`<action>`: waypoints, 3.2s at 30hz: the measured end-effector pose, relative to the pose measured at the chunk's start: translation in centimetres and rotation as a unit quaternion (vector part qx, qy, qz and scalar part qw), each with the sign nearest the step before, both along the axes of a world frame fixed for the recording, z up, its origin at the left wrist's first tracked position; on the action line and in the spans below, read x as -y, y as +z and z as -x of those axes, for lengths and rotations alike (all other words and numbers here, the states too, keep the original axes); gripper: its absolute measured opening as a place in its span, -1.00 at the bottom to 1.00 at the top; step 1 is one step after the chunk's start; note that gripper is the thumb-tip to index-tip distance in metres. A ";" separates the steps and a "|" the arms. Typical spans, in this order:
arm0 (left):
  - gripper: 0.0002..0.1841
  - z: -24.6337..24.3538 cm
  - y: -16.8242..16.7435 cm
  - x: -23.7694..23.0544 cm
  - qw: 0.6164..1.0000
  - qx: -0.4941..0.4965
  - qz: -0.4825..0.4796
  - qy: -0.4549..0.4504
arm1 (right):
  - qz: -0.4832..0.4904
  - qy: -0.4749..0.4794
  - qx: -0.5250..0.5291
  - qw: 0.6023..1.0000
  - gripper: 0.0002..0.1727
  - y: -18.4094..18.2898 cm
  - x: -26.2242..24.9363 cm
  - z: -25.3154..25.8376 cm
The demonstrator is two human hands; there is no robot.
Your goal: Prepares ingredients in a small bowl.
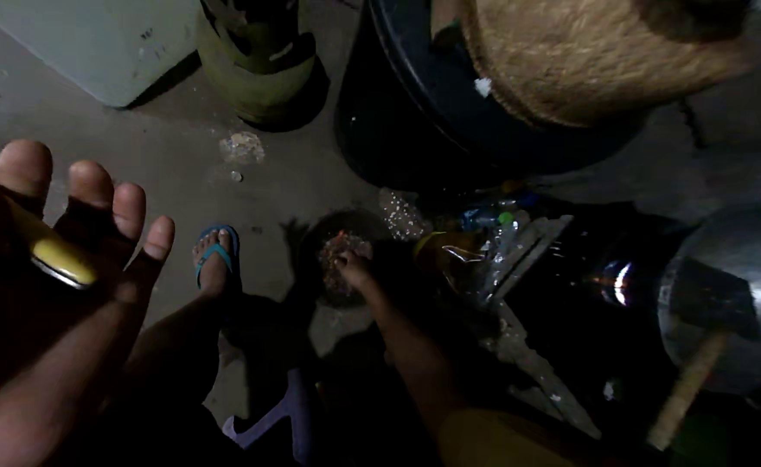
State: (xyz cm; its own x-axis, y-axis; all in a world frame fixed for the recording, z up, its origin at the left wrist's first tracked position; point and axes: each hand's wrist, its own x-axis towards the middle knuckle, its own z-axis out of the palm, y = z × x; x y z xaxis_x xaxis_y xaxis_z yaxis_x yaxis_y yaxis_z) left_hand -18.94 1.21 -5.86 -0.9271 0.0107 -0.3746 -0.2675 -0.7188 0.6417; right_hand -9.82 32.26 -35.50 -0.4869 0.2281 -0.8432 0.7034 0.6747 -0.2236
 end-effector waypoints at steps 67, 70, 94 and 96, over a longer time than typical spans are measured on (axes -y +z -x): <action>-0.58 -0.4 1.0 -1.5 0.998 0.035 0.040 0.045 | -0.122 -0.043 0.010 0.992 -0.41 -1.4 5.0 -1.8; -0.59 -0.5 0.8 -1.3 0.999 0.035 0.023 0.034 | -0.026 -0.058 0.003 0.998 -0.42 0.3 1.1 1.5; -0.58 0.2 -0.1 0.1 1.000 0.007 0.007 0.005 | -0.099 0.001 0.005 0.995 -0.42 0.0 6.2 -0.1; -0.60 0.2 -0.5 0.6 0.999 0.016 0.038 0.016 | -0.104 -0.028 0.024 0.994 -0.43 -0.4 4.6 0.2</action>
State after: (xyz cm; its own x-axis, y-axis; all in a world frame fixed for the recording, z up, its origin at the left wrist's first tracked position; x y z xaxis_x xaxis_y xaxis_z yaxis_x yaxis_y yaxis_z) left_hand -19.17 0.62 -6.32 -0.9143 -0.0476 -0.4021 -0.2665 -0.6770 0.6860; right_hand -9.98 27.61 -35.90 -0.4299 0.4248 -0.7967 0.7470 0.6629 -0.0497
